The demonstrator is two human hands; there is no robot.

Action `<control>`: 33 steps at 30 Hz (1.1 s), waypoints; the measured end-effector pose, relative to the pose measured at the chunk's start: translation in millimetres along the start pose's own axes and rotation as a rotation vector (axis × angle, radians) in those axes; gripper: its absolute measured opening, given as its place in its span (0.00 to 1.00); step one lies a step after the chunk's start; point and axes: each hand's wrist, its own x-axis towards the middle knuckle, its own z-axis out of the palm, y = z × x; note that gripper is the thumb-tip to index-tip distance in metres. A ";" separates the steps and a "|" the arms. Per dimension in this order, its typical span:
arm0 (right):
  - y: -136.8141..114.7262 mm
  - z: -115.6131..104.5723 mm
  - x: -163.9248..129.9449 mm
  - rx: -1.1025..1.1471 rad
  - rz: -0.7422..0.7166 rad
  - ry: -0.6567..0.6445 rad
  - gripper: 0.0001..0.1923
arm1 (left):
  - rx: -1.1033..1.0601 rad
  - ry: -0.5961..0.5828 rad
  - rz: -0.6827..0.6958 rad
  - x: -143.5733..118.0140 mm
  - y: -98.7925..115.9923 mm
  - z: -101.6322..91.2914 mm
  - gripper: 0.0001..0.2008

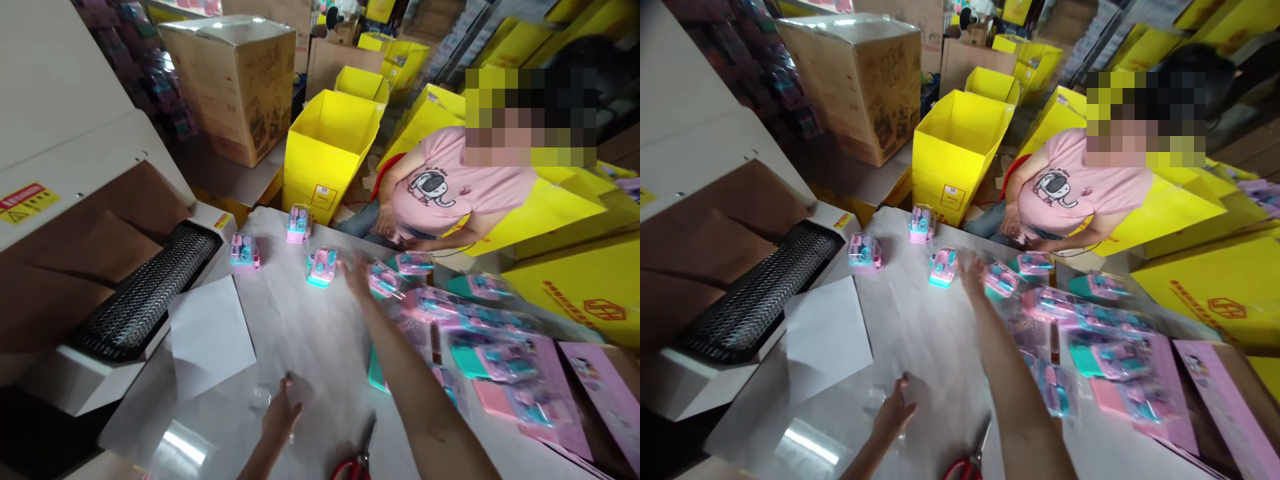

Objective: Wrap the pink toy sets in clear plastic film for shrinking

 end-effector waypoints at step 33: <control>42.8 -57.0 -143.5 -0.510 0.252 -0.254 0.28 | -0.145 -0.077 0.375 0.7 128.1 14.0 0.38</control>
